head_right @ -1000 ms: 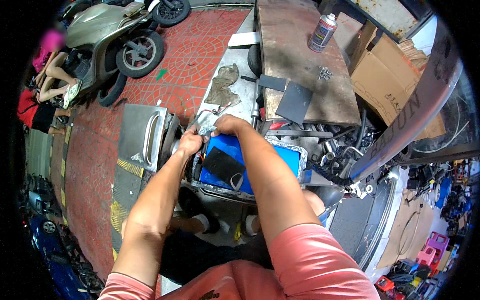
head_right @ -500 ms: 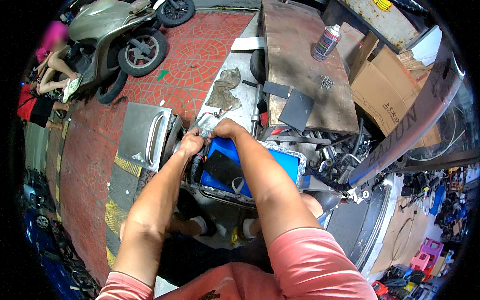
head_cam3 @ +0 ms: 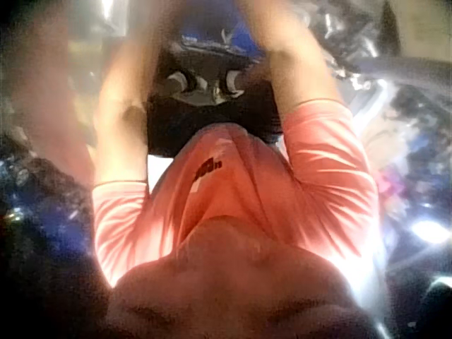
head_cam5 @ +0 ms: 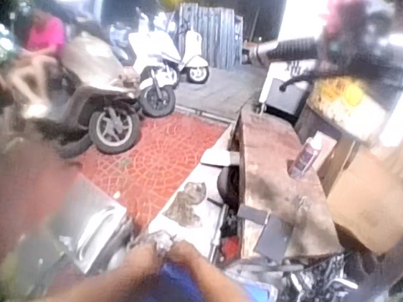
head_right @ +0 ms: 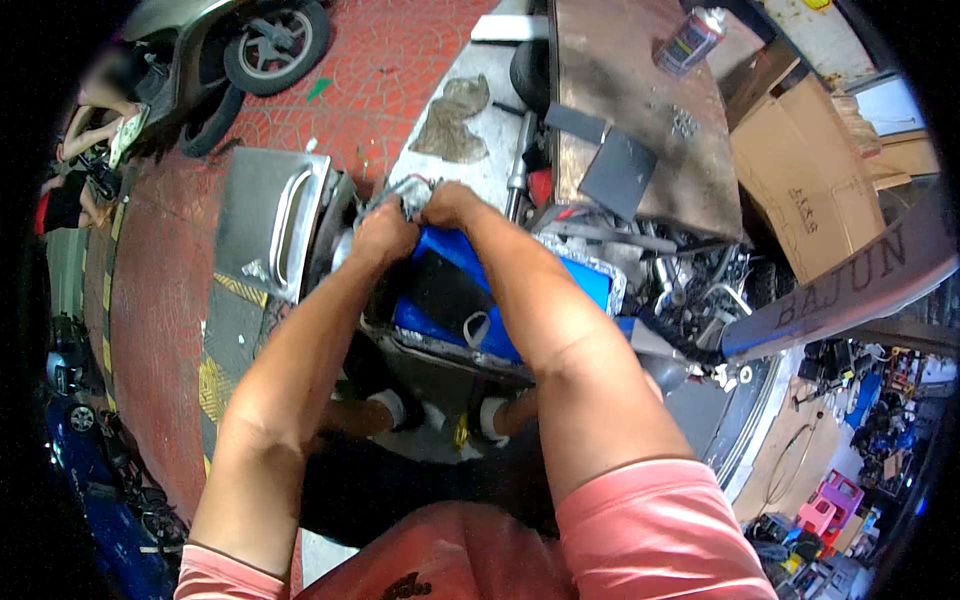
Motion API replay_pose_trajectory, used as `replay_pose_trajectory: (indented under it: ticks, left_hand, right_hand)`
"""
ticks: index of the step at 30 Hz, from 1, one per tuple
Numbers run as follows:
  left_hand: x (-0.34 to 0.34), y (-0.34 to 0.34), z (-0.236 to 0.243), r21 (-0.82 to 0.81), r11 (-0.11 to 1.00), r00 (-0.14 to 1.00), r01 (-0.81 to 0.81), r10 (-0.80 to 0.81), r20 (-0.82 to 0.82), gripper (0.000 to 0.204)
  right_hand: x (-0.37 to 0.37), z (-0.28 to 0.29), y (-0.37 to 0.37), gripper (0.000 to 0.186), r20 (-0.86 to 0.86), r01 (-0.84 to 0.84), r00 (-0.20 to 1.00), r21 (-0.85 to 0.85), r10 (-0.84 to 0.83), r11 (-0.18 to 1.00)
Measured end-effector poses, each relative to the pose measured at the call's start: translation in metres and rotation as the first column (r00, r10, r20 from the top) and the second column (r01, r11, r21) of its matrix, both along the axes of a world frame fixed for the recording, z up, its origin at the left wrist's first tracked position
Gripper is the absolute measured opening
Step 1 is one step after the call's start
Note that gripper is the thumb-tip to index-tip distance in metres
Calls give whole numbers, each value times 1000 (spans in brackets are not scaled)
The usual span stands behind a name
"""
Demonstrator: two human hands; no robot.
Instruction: The person sits on the floor and works on the rear storage compartment of a scooter. They use a yellow utility knife to cut and trim a blue foam insert inside the compartment. They also handle a black plastic cover and a metal plate, fitting them into the compartment.
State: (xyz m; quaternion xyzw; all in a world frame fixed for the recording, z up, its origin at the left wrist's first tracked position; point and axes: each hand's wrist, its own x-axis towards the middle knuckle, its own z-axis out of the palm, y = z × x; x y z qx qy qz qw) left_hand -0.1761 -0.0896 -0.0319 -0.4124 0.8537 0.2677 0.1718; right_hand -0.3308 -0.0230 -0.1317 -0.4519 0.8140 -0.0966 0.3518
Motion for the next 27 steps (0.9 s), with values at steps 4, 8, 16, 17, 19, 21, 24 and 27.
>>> replay_pose_trajectory:
  ticks: [4, 8, 16, 17, 19, 21, 24, 27]
  left_hand:
    - [-9, 9, -16, -16, 999, 995, 39, -40, -91, 55]
    - [21, 0, -3, -105, 994, 998, 41, -47, -52, 49]
    - [61, 87, 7, -332, 880, 898, 338, -408, -166, 67]
    - [68, 95, -1, -358, 887, 911, 292, -372, -179, 73]
    - [64, 108, -2, -350, 900, 934, 260, -327, -146, 82]
    - [47, 116, 23, -288, 914, 949, 286, -311, -44, 89]
    - [32, 114, 6, -344, 899, 951, 270, -305, -52, 91]
    - [29, 119, -1, -404, 907, 917, 122, -259, -305, 78]
  right_hand:
    - [-18, -23, 9, 72, -152, -99, 983, 15, 101, 995]
    - [10, -12, -5, 85, -20, 85, 996, -6, -85, 996]
    - [-2, 3, 6, 79, -13, 192, 981, 44, -191, 980]
    - [7, 12, 5, 80, -21, 156, 988, 35, -156, 987]
    - [13, 27, 10, 81, -27, 129, 991, 29, -128, 991]
    - [8, 36, 15, 81, -19, 145, 989, 26, -144, 989]
    - [3, 43, 16, 82, 1, 134, 991, 14, -134, 991]
    - [-4, 33, 17, 91, 33, 165, 985, 74, -168, 984]
